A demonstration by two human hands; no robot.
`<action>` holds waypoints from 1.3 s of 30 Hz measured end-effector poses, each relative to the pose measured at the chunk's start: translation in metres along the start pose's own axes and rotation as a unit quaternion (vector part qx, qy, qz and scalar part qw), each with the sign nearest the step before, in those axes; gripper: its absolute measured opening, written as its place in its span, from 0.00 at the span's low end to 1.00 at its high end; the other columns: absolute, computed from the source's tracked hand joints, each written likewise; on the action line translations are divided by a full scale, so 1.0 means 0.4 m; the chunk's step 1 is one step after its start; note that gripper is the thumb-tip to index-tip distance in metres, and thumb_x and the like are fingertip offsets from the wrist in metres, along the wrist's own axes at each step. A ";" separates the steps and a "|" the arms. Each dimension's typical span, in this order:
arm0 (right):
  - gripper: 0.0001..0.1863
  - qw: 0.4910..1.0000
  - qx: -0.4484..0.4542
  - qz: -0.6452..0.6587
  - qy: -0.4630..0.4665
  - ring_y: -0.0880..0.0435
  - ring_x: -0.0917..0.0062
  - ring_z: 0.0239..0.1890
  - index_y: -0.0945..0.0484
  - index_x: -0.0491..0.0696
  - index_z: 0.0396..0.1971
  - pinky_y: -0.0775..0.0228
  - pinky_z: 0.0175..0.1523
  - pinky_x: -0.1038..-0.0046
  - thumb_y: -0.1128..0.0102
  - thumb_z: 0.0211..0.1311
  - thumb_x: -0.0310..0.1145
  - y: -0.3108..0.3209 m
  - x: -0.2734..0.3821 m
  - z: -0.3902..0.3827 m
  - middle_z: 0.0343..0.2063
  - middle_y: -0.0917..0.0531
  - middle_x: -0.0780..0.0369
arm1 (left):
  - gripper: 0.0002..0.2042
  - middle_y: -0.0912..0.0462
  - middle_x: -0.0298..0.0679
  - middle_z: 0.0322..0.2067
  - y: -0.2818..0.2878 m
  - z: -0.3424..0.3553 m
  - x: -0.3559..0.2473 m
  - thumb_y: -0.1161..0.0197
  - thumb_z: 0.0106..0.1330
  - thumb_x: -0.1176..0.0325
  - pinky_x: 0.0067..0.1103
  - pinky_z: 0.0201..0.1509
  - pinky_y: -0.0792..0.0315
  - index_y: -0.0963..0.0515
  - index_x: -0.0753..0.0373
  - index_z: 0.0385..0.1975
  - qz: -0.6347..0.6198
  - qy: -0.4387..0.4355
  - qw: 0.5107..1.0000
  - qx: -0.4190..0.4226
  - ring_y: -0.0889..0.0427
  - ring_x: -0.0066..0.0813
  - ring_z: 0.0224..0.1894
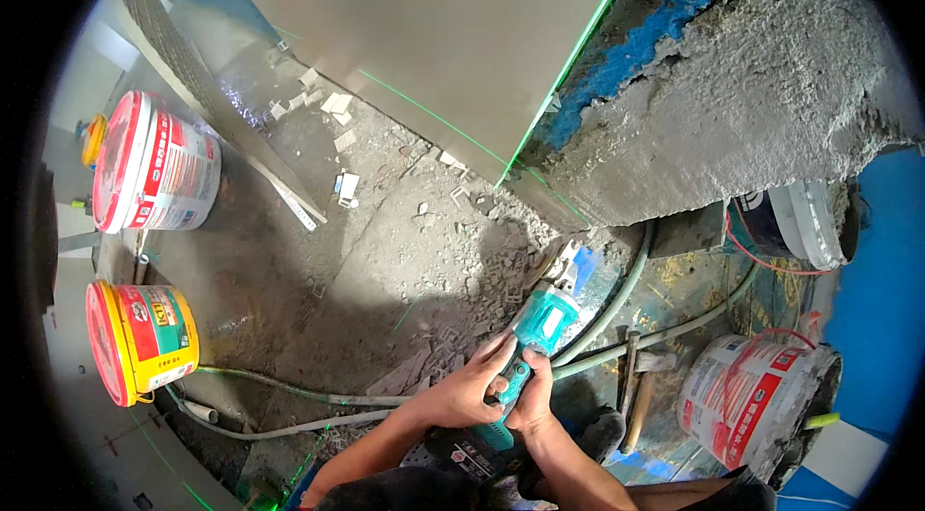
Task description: The person uses an angle grinder to cut a section of a concrete wall and then uses a hammer and chisel to remove the concrete from the cut area.
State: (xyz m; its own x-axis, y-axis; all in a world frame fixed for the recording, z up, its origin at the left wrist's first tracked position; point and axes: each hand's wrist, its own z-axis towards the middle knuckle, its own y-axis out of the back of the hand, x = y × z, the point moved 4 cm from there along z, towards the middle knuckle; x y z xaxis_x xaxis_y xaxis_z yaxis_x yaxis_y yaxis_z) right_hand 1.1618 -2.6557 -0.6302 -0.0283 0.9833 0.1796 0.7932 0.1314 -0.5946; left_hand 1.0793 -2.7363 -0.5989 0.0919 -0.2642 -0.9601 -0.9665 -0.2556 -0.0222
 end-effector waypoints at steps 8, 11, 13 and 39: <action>0.22 0.999 0.000 0.025 -0.021 0.24 0.75 0.20 0.26 0.48 0.42 0.28 0.27 0.73 0.43 0.54 0.48 0.006 0.009 -0.007 0.28 0.20 0.61 | 0.47 0.61 0.57 0.70 -0.003 0.007 -0.016 0.38 0.52 0.68 0.30 0.71 0.51 0.60 0.70 0.70 0.017 0.006 1.000 0.004 0.58 0.49 0.73; 0.22 0.998 0.005 0.041 -0.056 0.24 0.73 0.19 0.27 0.47 0.43 0.28 0.27 0.72 0.43 0.54 0.48 0.012 -0.002 -0.008 0.27 0.20 0.60 | 0.47 0.61 0.57 0.70 -0.003 -0.007 -0.026 0.38 0.52 0.68 0.31 0.71 0.49 0.60 0.71 0.70 0.019 0.034 0.999 -0.005 0.58 0.50 0.73; 0.21 0.996 0.019 0.046 -0.079 0.24 0.74 0.18 0.27 0.47 0.43 0.28 0.28 0.71 0.43 0.55 0.46 0.008 -0.005 -0.006 0.27 0.20 0.60 | 0.46 0.59 0.59 0.69 0.001 -0.014 -0.044 0.40 0.53 0.69 0.32 0.71 0.48 0.60 0.73 0.69 -0.006 0.041 0.999 -0.022 0.61 0.51 0.73; 0.42 0.531 0.236 -0.814 -0.029 0.21 0.53 0.47 0.37 0.31 0.52 0.28 0.49 0.62 0.32 0.45 0.46 -0.233 0.274 -0.184 0.42 0.22 0.41 | 0.22 0.24 0.42 0.48 -0.035 -0.004 -0.079 0.40 0.62 0.56 0.35 0.62 0.38 0.30 0.64 0.50 -0.577 0.134 0.791 -0.153 0.26 0.38 0.53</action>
State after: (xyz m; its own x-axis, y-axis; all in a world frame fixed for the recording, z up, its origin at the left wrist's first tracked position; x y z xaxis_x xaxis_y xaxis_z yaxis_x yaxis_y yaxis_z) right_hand 1.1296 -2.5694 -0.4973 -0.4724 -0.4796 0.7395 -0.5500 0.8160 0.1779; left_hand 1.0903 -2.7256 -0.5677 0.9576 0.1319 -0.2560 -0.1034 -0.6723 -0.7330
